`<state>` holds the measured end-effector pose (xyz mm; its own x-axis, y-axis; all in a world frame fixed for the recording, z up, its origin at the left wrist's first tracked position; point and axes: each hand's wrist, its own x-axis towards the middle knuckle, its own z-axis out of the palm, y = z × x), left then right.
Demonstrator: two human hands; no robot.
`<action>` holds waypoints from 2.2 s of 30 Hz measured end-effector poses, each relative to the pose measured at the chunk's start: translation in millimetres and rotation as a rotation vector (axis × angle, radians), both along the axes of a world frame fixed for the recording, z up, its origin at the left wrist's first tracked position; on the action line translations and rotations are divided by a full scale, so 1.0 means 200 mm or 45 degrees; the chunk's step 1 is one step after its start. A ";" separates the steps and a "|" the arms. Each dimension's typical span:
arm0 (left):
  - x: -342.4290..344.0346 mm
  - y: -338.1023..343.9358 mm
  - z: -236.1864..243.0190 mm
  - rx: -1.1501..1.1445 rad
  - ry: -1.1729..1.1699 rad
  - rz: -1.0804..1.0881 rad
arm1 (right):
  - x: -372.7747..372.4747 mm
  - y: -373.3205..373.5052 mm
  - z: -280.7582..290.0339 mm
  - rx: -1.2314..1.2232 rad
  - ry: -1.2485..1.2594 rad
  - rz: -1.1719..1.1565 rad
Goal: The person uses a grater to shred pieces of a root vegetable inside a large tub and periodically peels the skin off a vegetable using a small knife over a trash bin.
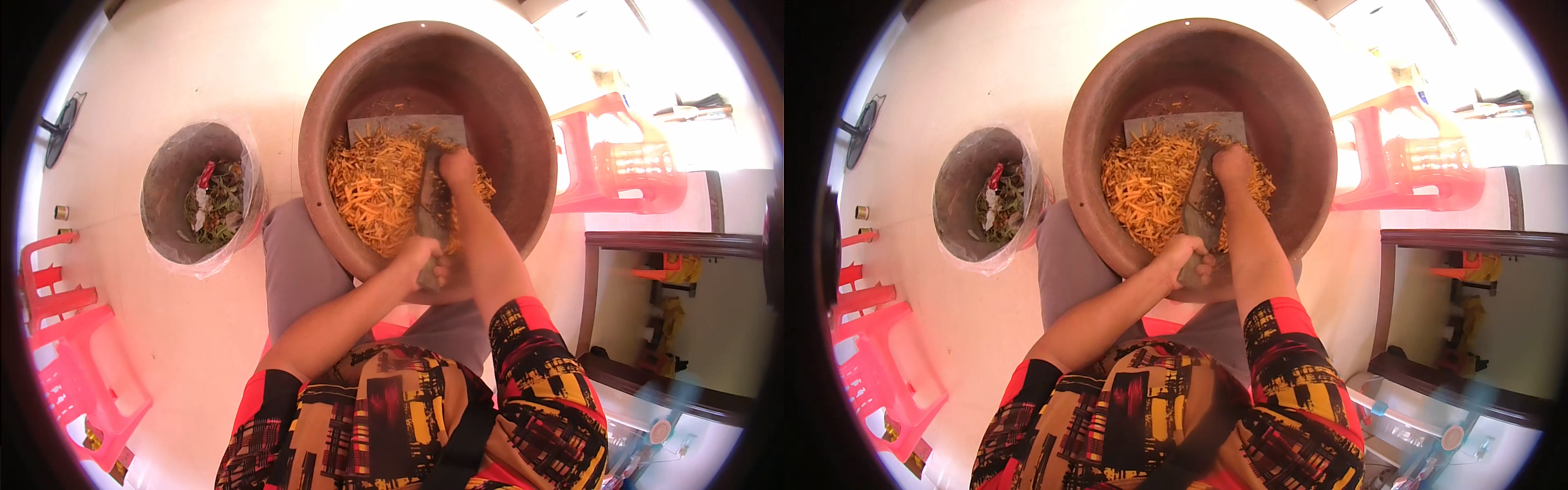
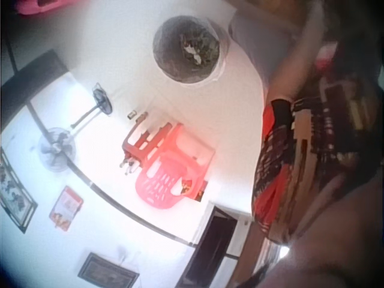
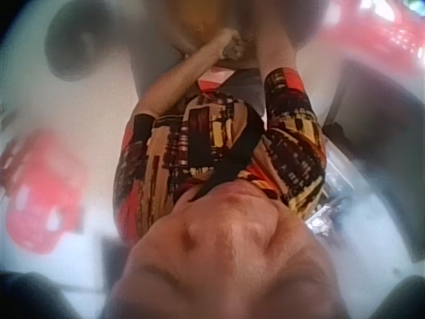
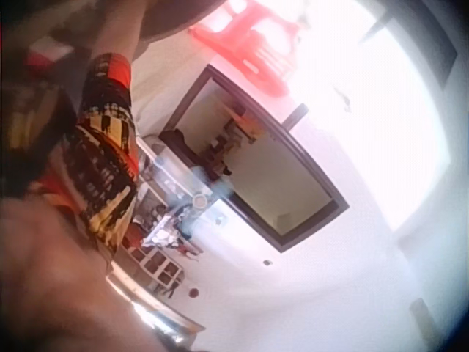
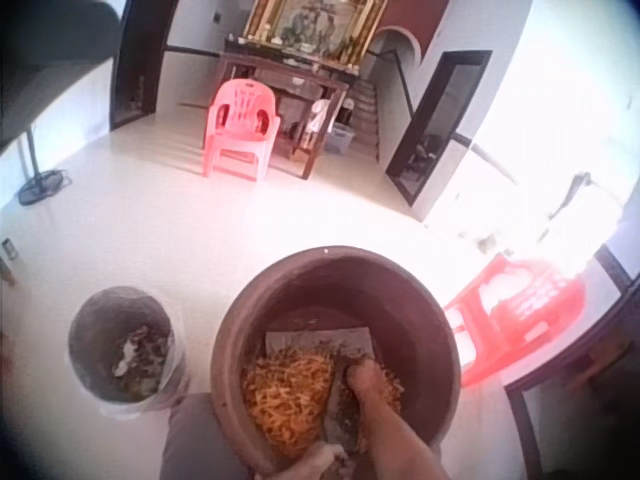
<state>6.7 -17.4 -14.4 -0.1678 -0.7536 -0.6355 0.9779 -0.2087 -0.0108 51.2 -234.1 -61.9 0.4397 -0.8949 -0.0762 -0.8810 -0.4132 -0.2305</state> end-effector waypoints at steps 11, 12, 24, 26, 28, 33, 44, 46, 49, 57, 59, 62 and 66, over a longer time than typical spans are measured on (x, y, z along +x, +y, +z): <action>0.00 0.02 0.10 0.078 -0.091 -0.075 | 0.00 -0.09 -0.10 0.020 0.073 -0.048; 0.00 0.02 0.07 0.061 -0.038 -0.055 | 0.00 -0.10 -0.11 0.042 0.060 -0.009; 0.01 0.05 0.08 0.018 -0.357 -0.038 | -0.28 -0.14 -0.09 0.858 -0.773 -0.457; 0.04 0.03 0.10 0.022 -0.674 -0.088 | -0.37 -0.21 -0.12 0.994 -0.921 -0.593; 0.13 0.06 0.10 0.095 -1.028 -0.119 | -0.36 -0.09 -0.06 0.956 -0.948 -0.618; 0.35 0.08 0.22 0.053 -1.034 0.183 | -0.41 -0.10 -0.06 0.945 -0.756 -0.704; 0.39 0.12 0.08 -0.266 -0.571 0.240 | -0.12 0.50 -0.04 0.504 -0.524 0.038; 0.37 0.10 0.08 -0.363 -0.571 0.251 | -0.08 0.52 -0.08 0.624 -0.755 -0.033; 0.35 0.07 0.09 -0.505 -0.512 0.262 | -0.07 0.52 -0.10 1.145 -1.285 -0.404; 0.33 0.11 0.09 -0.554 -0.408 0.251 | -0.35 0.24 0.12 0.889 -0.969 -0.189; 0.29 0.12 0.08 -0.548 -0.387 0.205 | -0.44 0.16 0.23 1.191 -1.273 -0.386; 0.19 0.10 0.09 -0.532 -0.239 0.118 | -0.56 0.08 0.26 1.567 -1.649 -0.465; 0.09 0.08 0.04 -0.457 0.018 0.035 | -0.64 0.08 0.21 1.910 -1.905 -0.405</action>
<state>24.1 -1.2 -6.1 -0.1513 -0.9326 -0.3277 0.9835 -0.1754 0.0451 -76.7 -218.3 -19.2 0.7139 -0.5418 -0.4435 0.2431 0.7858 -0.5687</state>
